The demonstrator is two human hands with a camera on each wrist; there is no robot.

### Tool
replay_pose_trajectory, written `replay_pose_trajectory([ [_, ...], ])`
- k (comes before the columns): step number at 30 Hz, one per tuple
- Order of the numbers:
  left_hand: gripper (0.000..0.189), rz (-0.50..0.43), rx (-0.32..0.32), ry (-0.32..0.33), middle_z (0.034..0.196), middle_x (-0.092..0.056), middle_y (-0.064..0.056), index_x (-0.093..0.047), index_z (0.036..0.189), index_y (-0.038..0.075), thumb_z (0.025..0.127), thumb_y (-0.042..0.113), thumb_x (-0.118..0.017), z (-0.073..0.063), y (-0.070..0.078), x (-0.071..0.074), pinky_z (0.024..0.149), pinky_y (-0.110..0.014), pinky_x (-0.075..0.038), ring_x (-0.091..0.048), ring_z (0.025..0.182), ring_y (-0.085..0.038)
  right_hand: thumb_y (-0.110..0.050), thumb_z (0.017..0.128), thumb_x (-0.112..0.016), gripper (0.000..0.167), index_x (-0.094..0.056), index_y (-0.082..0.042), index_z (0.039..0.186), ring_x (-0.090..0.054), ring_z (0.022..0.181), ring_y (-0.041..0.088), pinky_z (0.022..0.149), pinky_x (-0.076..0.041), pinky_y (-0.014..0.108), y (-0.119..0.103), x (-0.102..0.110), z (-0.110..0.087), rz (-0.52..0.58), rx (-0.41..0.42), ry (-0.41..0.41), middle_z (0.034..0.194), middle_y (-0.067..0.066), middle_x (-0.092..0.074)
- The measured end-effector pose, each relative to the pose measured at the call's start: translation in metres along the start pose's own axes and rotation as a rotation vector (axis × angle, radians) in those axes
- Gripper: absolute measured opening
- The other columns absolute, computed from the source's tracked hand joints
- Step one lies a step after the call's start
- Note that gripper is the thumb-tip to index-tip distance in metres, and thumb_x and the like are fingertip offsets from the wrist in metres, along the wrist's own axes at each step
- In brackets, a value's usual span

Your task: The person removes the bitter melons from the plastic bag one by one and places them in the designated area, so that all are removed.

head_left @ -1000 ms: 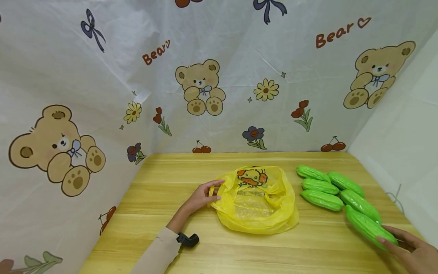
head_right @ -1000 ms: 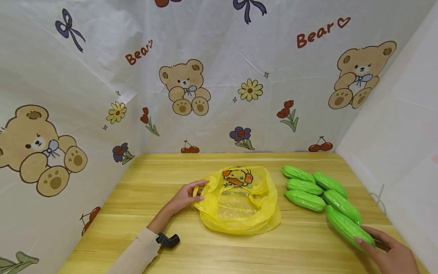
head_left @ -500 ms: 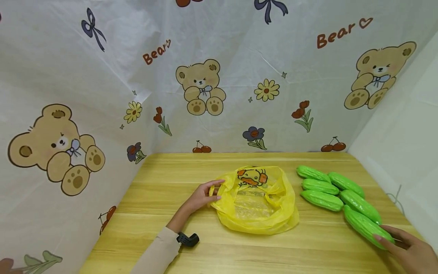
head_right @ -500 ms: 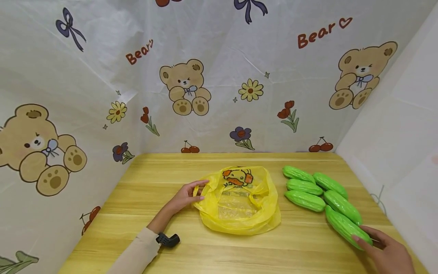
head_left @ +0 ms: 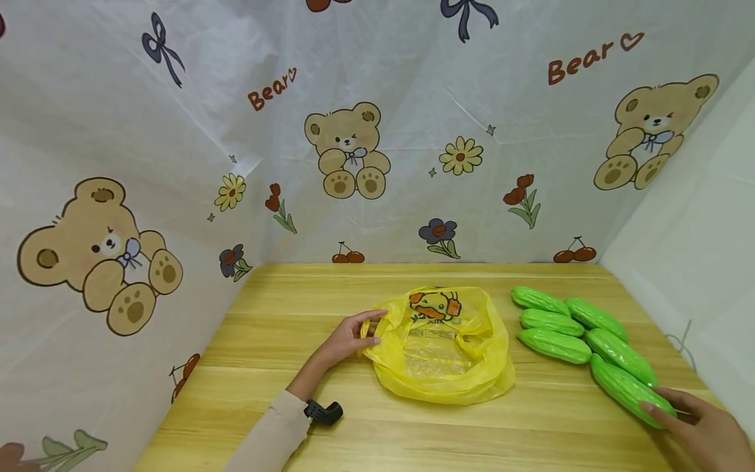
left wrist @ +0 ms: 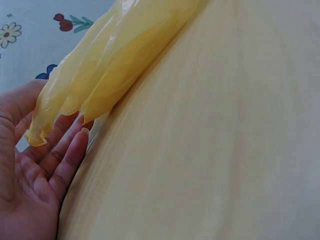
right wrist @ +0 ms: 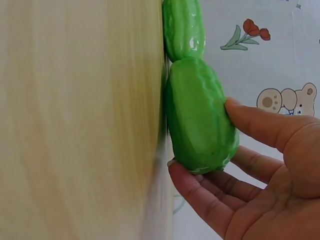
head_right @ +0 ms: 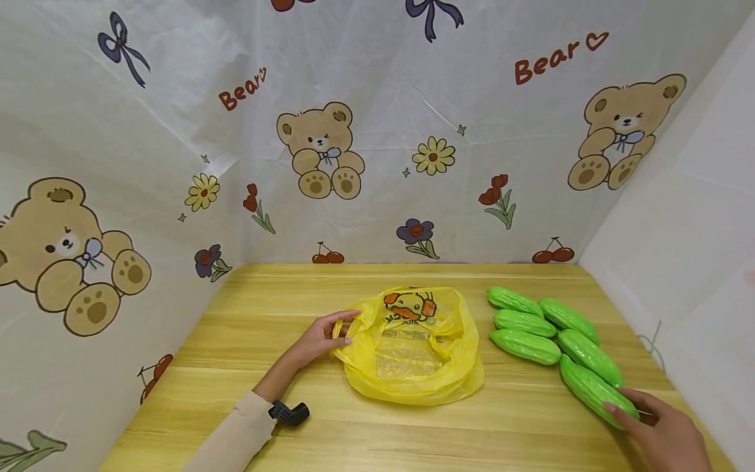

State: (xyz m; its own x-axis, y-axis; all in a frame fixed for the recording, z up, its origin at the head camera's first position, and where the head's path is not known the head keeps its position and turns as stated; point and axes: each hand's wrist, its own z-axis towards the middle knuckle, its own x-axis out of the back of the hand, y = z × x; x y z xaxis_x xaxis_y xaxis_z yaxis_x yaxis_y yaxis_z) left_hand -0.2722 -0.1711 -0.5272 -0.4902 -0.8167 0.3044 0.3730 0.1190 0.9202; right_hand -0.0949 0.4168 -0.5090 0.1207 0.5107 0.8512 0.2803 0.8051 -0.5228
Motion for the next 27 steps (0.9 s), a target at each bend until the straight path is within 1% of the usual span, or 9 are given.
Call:
replay_pose_trajectory([
  [2, 0.057, -0.001, 0.003, 0.001, 0.143, -0.052, -0.021, -0.046, 0.149, -0.005, 0.095, -0.004, -0.066, 0.001, 0.0, 0.0, 0.064, -0.022, -0.034, -0.041, 0.086, -0.017, -0.05, 0.097, -0.066, 0.076, -0.053, 0.016, 0.132, -0.062, 0.099, 0.056, 0.079, -0.046, 0.061, 0.001, 0.001, 0.002, -0.014, 0.002, -0.017, 0.134, 0.045, -0.042],
  [5, 0.058, -0.01, 0.001, -0.004, 0.136, -0.053, -0.024, -0.045, 0.148, -0.006, 0.095, -0.006, -0.066, 0.001, 0.001, 0.0, 0.064, -0.022, -0.035, -0.042, 0.089, -0.019, -0.052, 0.097, -0.065, 0.079, -0.052, 0.016, 0.133, -0.061, 0.1, 0.056, 0.08, -0.046, 0.062, 0.004, 0.002, 0.005, -0.035, 0.0, -0.044, 0.133, 0.046, -0.042],
  [9, 0.058, -0.02, -0.006, -0.013, 0.126, -0.053, -0.027, -0.044, 0.148, -0.008, 0.095, -0.006, -0.065, 0.002, 0.003, 0.001, 0.064, -0.021, -0.036, -0.043, 0.087, -0.019, -0.053, 0.096, -0.065, 0.08, -0.052, 0.017, 0.132, -0.06, 0.101, 0.058, 0.079, -0.046, 0.063, 0.007, 0.003, 0.008, -0.059, 0.02, -0.058, 0.132, 0.046, -0.042],
  [12, 0.058, -0.021, -0.002, -0.01, 0.134, -0.053, -0.026, -0.044, 0.149, -0.007, 0.095, -0.006, -0.066, 0.001, 0.002, 0.001, 0.068, -0.022, -0.037, -0.044, 0.094, -0.021, -0.054, 0.096, -0.064, 0.081, -0.051, 0.018, 0.131, -0.061, 0.1, 0.057, 0.079, -0.046, 0.062, 0.005, 0.005, 0.009, -0.078, 0.023, -0.072, 0.132, 0.046, -0.042],
  [14, 0.058, -0.021, 0.003, -0.006, 0.135, -0.053, -0.026, -0.045, 0.149, -0.007, 0.094, -0.007, -0.066, 0.001, 0.0, 0.001, 0.071, -0.024, -0.036, -0.043, 0.098, -0.024, -0.055, 0.097, -0.063, 0.083, -0.05, 0.02, 0.131, -0.06, 0.101, 0.057, 0.08, -0.046, 0.063, 0.003, 0.007, 0.009, -0.088, 0.016, -0.1, 0.131, 0.047, -0.042],
  [17, 0.058, -0.025, 0.004, -0.005, 0.124, -0.053, -0.027, -0.045, 0.148, -0.007, 0.094, -0.007, -0.066, 0.001, -0.001, 0.0, 0.074, -0.026, -0.035, -0.042, 0.097, -0.024, -0.054, 0.097, -0.063, 0.084, -0.049, 0.021, 0.131, -0.061, 0.1, 0.056, 0.081, -0.046, 0.062, 0.0, 0.009, 0.008, -0.099, 0.005, -0.123, 0.131, 0.047, -0.043],
  [20, 0.057, -0.027, 0.004, -0.007, 0.114, -0.049, -0.027, -0.045, 0.148, -0.008, 0.094, -0.007, -0.065, 0.001, -0.001, 0.0, 0.072, -0.025, -0.035, -0.042, 0.093, -0.021, -0.053, 0.097, -0.064, 0.083, -0.05, 0.022, 0.13, -0.061, 0.099, 0.056, 0.081, -0.046, 0.062, -0.002, 0.01, 0.008, -0.108, 0.006, -0.12, 0.129, 0.046, -0.045],
  [23, 0.057, -0.028, 0.003, -0.008, 0.122, -0.052, -0.027, -0.045, 0.148, -0.008, 0.094, -0.007, -0.065, 0.001, -0.001, 0.0, 0.07, -0.025, -0.035, -0.043, 0.094, -0.02, -0.052, 0.096, -0.065, 0.082, -0.05, 0.022, 0.129, -0.062, 0.097, 0.055, 0.08, -0.046, 0.062, -0.004, 0.011, 0.007, -0.115, 0.019, -0.102, 0.127, 0.046, -0.047],
  [27, 0.058, -0.027, 0.003, -0.007, 0.141, -0.051, -0.026, -0.045, 0.148, -0.008, 0.095, -0.006, -0.066, 0.001, -0.001, 0.001, 0.069, -0.024, -0.036, -0.044, 0.102, -0.022, -0.052, 0.095, -0.067, 0.082, -0.051, 0.022, 0.128, -0.062, 0.097, 0.055, 0.079, -0.046, 0.061, -0.005, 0.011, 0.007, -0.113, 0.036, -0.092, 0.126, 0.045, -0.048],
])
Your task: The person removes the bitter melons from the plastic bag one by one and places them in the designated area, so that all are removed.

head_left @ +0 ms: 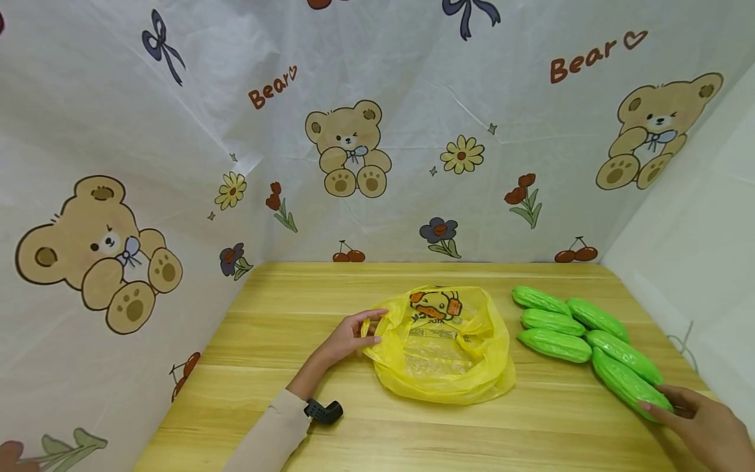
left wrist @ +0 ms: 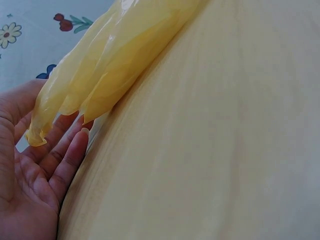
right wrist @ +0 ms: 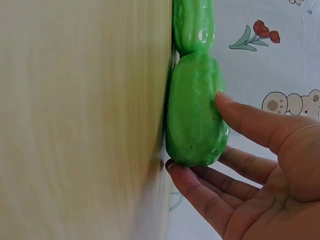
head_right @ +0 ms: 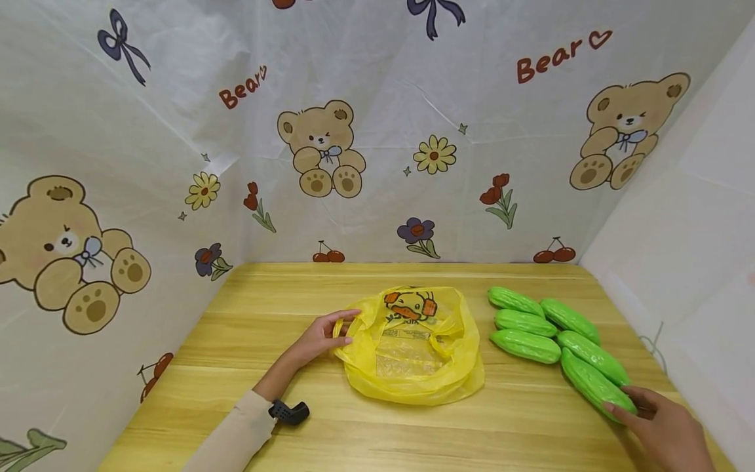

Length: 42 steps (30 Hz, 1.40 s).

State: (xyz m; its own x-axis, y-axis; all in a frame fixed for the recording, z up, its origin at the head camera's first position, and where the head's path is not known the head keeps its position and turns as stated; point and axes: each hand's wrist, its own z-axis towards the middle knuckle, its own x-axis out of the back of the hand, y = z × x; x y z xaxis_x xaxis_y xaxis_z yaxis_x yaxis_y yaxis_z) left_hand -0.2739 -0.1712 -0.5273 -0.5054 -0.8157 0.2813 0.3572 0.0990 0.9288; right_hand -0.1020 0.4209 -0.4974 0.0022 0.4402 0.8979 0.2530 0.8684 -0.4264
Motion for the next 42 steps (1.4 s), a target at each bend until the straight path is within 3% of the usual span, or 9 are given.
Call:
replay_pose_trajectory([
  [10, 0.057, -0.006, -0.005, -0.001, 0.144, -0.05, -0.025, -0.045, 0.148, -0.007, 0.095, -0.006, -0.065, 0.001, -0.002, -0.002, 0.07, -0.024, -0.037, -0.044, 0.104, -0.025, -0.055, 0.092, -0.069, 0.084, -0.053, 0.02, 0.127, -0.065, 0.094, 0.053, 0.077, -0.045, 0.062, 0.013, -0.004, 0.006, 0.004, 0.019, 0.034, 0.122, 0.044, -0.054],
  [18, 0.055, -0.023, -0.023, -0.008, 0.146, -0.048, -0.028, -0.044, 0.148, -0.009, 0.096, -0.006, -0.063, 0.002, -0.001, -0.003, 0.076, -0.024, -0.04, -0.046, 0.11, -0.024, -0.056, 0.093, -0.067, 0.086, -0.051, 0.02, 0.129, -0.066, 0.094, 0.051, 0.076, -0.048, 0.059, 0.015, 0.0, 0.004, 0.02, 0.008, -0.01, 0.126, 0.044, -0.052],
  [20, 0.054, -0.021, -0.013, 0.0, 0.149, -0.047, -0.026, -0.045, 0.148, -0.008, 0.097, -0.005, -0.062, 0.003, -0.007, -0.002, 0.077, -0.023, -0.042, -0.048, 0.113, -0.021, -0.054, 0.095, -0.066, 0.083, -0.051, 0.02, 0.129, -0.066, 0.094, 0.051, 0.075, -0.048, 0.059, 0.01, 0.003, 0.002, 0.029, 0.014, -0.006, 0.123, 0.043, -0.055],
  [23, 0.051, -0.009, 0.004, 0.023, 0.147, -0.05, -0.022, -0.047, 0.149, -0.002, 0.1, 0.0, -0.06, 0.005, -0.018, 0.0, 0.075, -0.023, -0.045, -0.052, 0.101, -0.015, -0.049, 0.096, -0.067, 0.079, -0.05, 0.022, 0.127, -0.065, 0.094, 0.052, 0.075, -0.047, 0.059, 0.002, 0.008, -0.001, 0.038, 0.035, 0.035, 0.115, 0.04, -0.061],
  [28, 0.047, -0.023, 0.01, 0.041, 0.121, -0.061, -0.02, -0.048, 0.151, 0.004, 0.105, 0.007, -0.055, 0.007, -0.026, 0.002, 0.077, -0.026, -0.05, -0.057, 0.077, -0.013, -0.042, 0.095, -0.071, 0.071, -0.053, 0.021, 0.123, -0.065, 0.091, 0.053, 0.073, -0.046, 0.059, -0.014, 0.016, -0.002, 0.03, 0.084, 0.131, 0.107, 0.038, -0.065],
  [31, 0.046, -0.051, -0.006, 0.045, 0.098, -0.062, -0.021, -0.047, 0.152, 0.004, 0.106, 0.009, -0.054, 0.006, -0.026, 0.005, 0.078, -0.028, -0.052, -0.058, 0.073, -0.017, -0.04, 0.094, -0.073, 0.067, -0.056, 0.019, 0.121, -0.065, 0.09, 0.053, 0.073, -0.044, 0.058, -0.023, 0.021, -0.001, 0.011, 0.121, 0.185, 0.104, 0.037, -0.066],
  [35, 0.047, -0.09, 0.015, 0.062, 0.093, -0.062, -0.026, -0.045, 0.154, 0.011, 0.108, 0.017, -0.052, 0.005, -0.025, 0.008, 0.07, -0.029, -0.052, -0.06, 0.074, -0.022, -0.035, 0.095, -0.072, 0.059, -0.059, 0.016, 0.12, -0.061, 0.095, 0.059, 0.078, -0.038, 0.061, -0.036, 0.028, 0.003, 0.003, 0.203, 0.241, 0.105, 0.038, -0.066],
  [38, 0.051, -0.093, 0.086, 0.094, 0.117, -0.063, -0.027, -0.042, 0.157, 0.022, 0.108, 0.029, -0.053, 0.005, -0.021, 0.012, 0.069, -0.03, -0.053, -0.062, 0.093, -0.021, -0.034, 0.097, -0.069, 0.055, -0.06, 0.015, 0.121, -0.057, 0.1, 0.062, 0.081, -0.035, 0.063, -0.05, 0.034, 0.008, 0.017, 0.257, 0.253, 0.109, 0.038, -0.065],
  [42, 0.059, -0.109, 0.167, 0.152, 0.148, -0.05, -0.02, -0.03, 0.162, 0.027, 0.108, 0.038, -0.05, 0.007, -0.015, 0.021, 0.076, -0.034, -0.057, -0.058, 0.12, -0.027, -0.036, 0.101, -0.064, 0.055, -0.06, 0.013, 0.126, -0.058, 0.102, 0.06, 0.076, -0.042, 0.063, -0.074, 0.041, 0.015, 0.03, 0.29, 0.239, 0.116, 0.038, -0.063],
])
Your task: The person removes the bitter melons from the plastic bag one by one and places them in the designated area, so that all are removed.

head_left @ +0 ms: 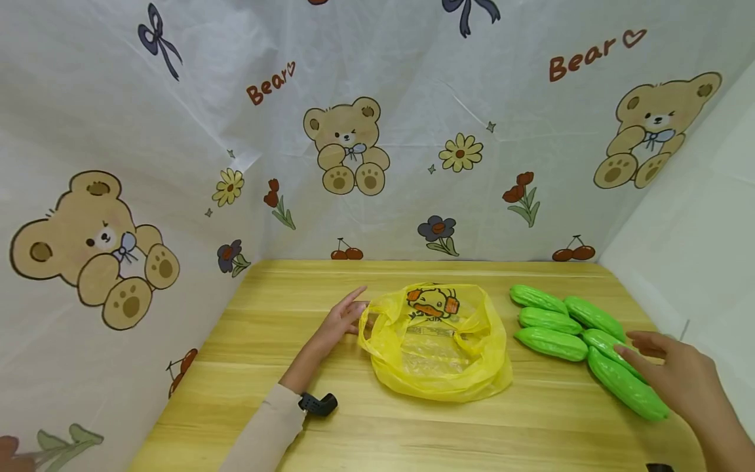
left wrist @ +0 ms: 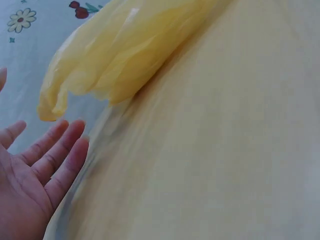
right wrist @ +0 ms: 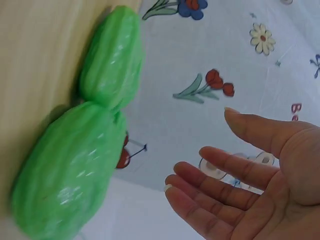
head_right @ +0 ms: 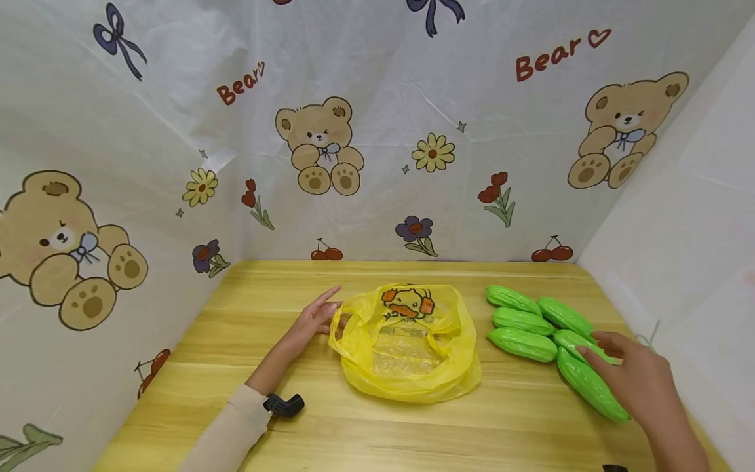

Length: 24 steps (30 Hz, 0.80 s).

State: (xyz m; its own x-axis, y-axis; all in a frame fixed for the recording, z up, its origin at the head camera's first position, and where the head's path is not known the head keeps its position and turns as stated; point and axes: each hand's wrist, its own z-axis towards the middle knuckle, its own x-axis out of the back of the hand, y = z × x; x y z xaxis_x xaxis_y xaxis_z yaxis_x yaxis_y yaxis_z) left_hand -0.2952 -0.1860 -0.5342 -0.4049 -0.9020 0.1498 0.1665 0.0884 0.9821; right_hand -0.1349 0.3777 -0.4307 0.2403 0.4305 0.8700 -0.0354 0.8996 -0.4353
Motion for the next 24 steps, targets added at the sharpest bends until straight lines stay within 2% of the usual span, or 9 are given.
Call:
replay_pose_trajectory([
  [1, 0.061, -0.005, 0.005, 0.016, 0.151, -0.047, -0.017, -0.026, 0.163, 0.027, 0.108, 0.039, -0.049, 0.001, 0.002, 0.002, 0.077, -0.035, -0.057, -0.056, 0.123, -0.028, -0.036, 0.101, -0.063, 0.056, -0.06, 0.012, 0.128, -0.058, 0.103, 0.06, 0.074, -0.044, 0.062, -0.006, 0.001, 0.003, 0.005, 0.008, -0.005, 0.119, 0.038, -0.062],
  [4, 0.063, -0.008, -0.003, 0.044, 0.147, -0.053, -0.012, -0.019, 0.164, 0.025, 0.109, 0.041, -0.044, 0.003, 0.009, 0.011, 0.081, -0.041, -0.058, -0.061, 0.113, -0.035, -0.038, 0.104, -0.059, 0.057, -0.057, 0.011, 0.133, -0.059, 0.103, 0.06, 0.069, -0.049, 0.062, -0.022, 0.008, 0.015, 0.039, 0.038, -0.028, 0.126, 0.038, -0.058],
  [7, 0.062, 0.038, -0.037, 0.078, 0.145, -0.055, -0.01, -0.018, 0.164, 0.025, 0.11, 0.043, -0.041, 0.006, 0.022, 0.022, 0.084, -0.045, -0.057, -0.063, 0.111, -0.033, -0.038, 0.106, -0.054, 0.057, -0.054, 0.009, 0.138, -0.058, 0.105, 0.06, 0.072, -0.052, 0.063, -0.039, 0.013, 0.025, 0.083, 0.078, -0.044, 0.129, 0.038, -0.057],
  [10, 0.059, 0.101, -0.066, 0.103, 0.147, -0.052, -0.013, -0.02, 0.163, 0.029, 0.11, 0.043, -0.041, 0.009, 0.036, 0.034, 0.087, -0.048, -0.055, -0.06, 0.115, -0.034, -0.036, 0.107, -0.052, 0.055, -0.051, 0.007, 0.142, -0.059, 0.105, 0.06, 0.076, -0.053, 0.062, -0.054, 0.015, 0.031, 0.121, 0.12, -0.041, 0.13, 0.037, -0.056],
  [13, 0.058, 0.164, -0.093, 0.112, 0.149, -0.048, -0.016, -0.02, 0.163, 0.03, 0.11, 0.039, -0.041, 0.01, 0.046, 0.045, 0.091, -0.055, -0.052, -0.054, 0.122, -0.042, -0.035, 0.108, -0.05, 0.057, -0.046, 0.007, 0.147, -0.058, 0.105, 0.061, 0.078, -0.051, 0.064, -0.069, 0.015, 0.035, 0.132, 0.145, -0.044, 0.132, 0.04, -0.053],
  [15, 0.059, 0.209, -0.094, 0.126, 0.15, -0.047, -0.015, -0.021, 0.163, 0.033, 0.109, 0.04, -0.044, 0.01, 0.053, 0.051, 0.094, -0.059, -0.049, -0.05, 0.127, -0.043, -0.035, 0.108, -0.05, 0.06, -0.041, 0.007, 0.15, -0.056, 0.107, 0.062, 0.081, -0.049, 0.068, -0.079, 0.013, 0.039, 0.132, 0.16, -0.049, 0.134, 0.041, -0.05],
  [19, 0.062, 0.362, -0.091, 0.18, 0.153, -0.043, -0.01, -0.023, 0.162, 0.035, 0.106, 0.046, -0.049, 0.01, 0.063, 0.063, 0.102, -0.062, -0.041, -0.046, 0.132, -0.039, -0.038, 0.108, -0.05, 0.065, -0.034, 0.004, 0.155, -0.049, 0.116, 0.062, 0.085, -0.042, 0.073, -0.094, 0.012, 0.05, 0.1, 0.197, -0.044, 0.141, 0.04, -0.043],
  [21, 0.065, 0.476, -0.095, 0.213, 0.155, -0.041, -0.01, -0.024, 0.162, 0.034, 0.105, 0.048, -0.052, 0.01, 0.068, 0.069, 0.104, -0.063, -0.038, -0.043, 0.134, -0.036, -0.04, 0.107, -0.05, 0.067, -0.032, 0.003, 0.156, -0.043, 0.123, 0.061, 0.09, -0.038, 0.075, -0.098, 0.012, 0.058, 0.078, 0.218, -0.036, 0.146, 0.039, -0.04],
  [24, 0.07, 0.698, -0.111, 0.26, 0.159, -0.036, -0.013, -0.025, 0.163, 0.029, 0.103, 0.052, -0.054, 0.01, 0.076, 0.077, 0.105, -0.066, -0.035, -0.039, 0.14, -0.038, -0.043, 0.106, -0.051, 0.073, -0.026, 0.003, 0.158, -0.032, 0.134, 0.061, 0.098, -0.029, 0.077, -0.101, 0.009, 0.072, 0.056, 0.237, -0.023, 0.152, 0.038, -0.032],
])
